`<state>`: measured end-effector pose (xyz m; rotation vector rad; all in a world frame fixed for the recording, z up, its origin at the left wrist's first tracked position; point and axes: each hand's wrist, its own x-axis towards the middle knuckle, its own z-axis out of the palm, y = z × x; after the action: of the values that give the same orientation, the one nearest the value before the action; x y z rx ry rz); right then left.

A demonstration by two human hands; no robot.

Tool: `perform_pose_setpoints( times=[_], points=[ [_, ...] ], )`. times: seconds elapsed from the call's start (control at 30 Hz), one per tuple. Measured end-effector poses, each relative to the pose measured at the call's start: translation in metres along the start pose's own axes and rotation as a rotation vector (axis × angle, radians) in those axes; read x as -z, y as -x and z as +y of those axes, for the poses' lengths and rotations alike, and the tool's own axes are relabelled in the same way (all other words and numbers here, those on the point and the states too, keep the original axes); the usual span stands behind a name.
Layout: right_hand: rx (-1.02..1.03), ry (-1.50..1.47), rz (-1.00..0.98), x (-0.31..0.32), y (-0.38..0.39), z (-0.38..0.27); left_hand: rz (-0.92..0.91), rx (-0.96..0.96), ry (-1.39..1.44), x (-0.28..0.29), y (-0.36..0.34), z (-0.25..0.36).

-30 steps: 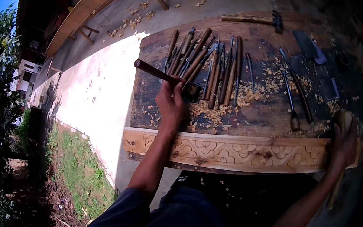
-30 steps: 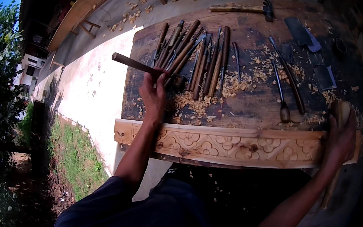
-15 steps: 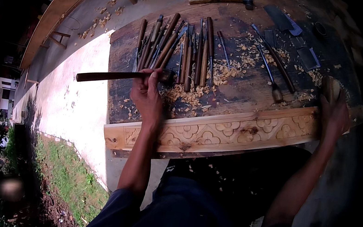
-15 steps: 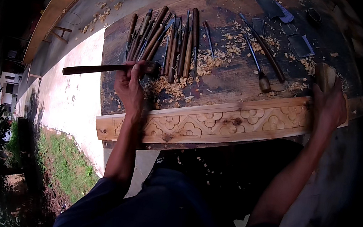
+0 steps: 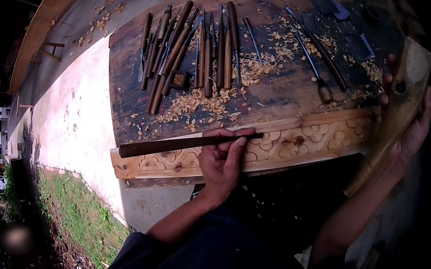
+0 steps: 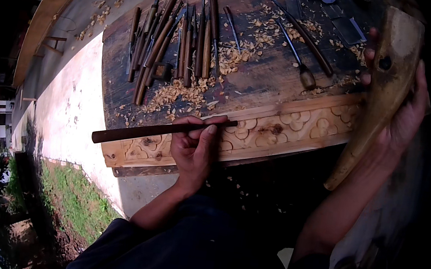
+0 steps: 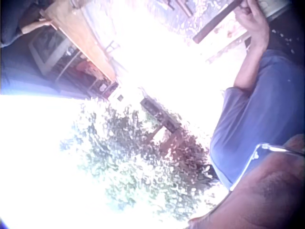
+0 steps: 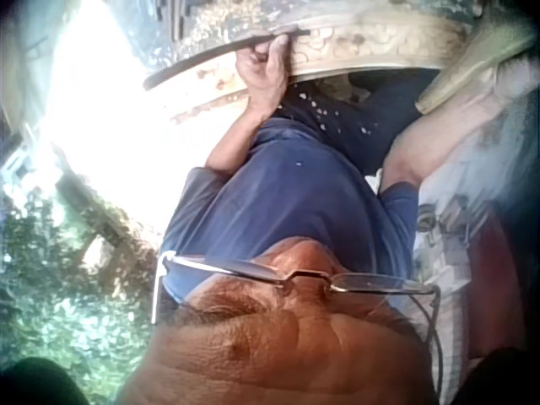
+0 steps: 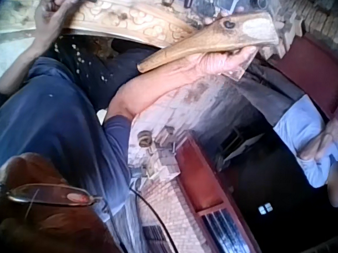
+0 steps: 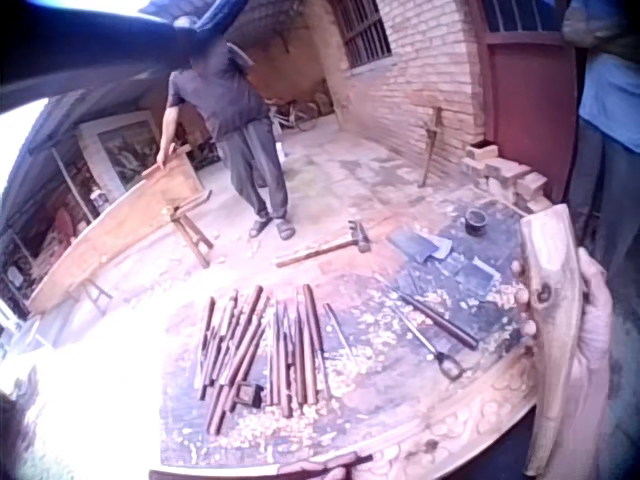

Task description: The person carves decorative patterns into a wooden plank using a hammer and various chisels on a workbench.

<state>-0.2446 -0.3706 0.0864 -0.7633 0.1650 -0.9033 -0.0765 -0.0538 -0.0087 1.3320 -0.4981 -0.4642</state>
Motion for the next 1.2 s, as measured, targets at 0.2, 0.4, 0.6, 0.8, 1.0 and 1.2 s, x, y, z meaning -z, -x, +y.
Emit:
perform_pose_setpoints(
  times=[0.2,0.4,0.6,0.8,1.0,1.2],
  points=[
    [-0.228,0.058,0.085,-0.020,-0.016,0.067,-0.045,-0.068,-0.018,0.003,0.002,-0.009],
    [-0.280,0.287,0.089,-0.038,-0.010,0.088,-0.077,-0.135,-0.068,0.004,0.002,-0.015],
    [-0.298,0.376,0.082,-0.041,-0.009,0.090,-0.063,-0.166,-0.111,0.003,0.001,-0.017],
    [-0.303,0.437,0.073,-0.042,-0.007,0.092,-0.060,-0.176,-0.155,0.003,0.001,-0.017],
    [-0.323,0.515,0.061,-0.046,-0.004,0.094,-0.060,-0.204,-0.173,0.002,0.001,-0.018],
    [-0.352,0.712,0.025,-0.052,-0.001,0.092,-0.057,-0.181,-0.193,0.002,0.001,-0.016]
  ],
)
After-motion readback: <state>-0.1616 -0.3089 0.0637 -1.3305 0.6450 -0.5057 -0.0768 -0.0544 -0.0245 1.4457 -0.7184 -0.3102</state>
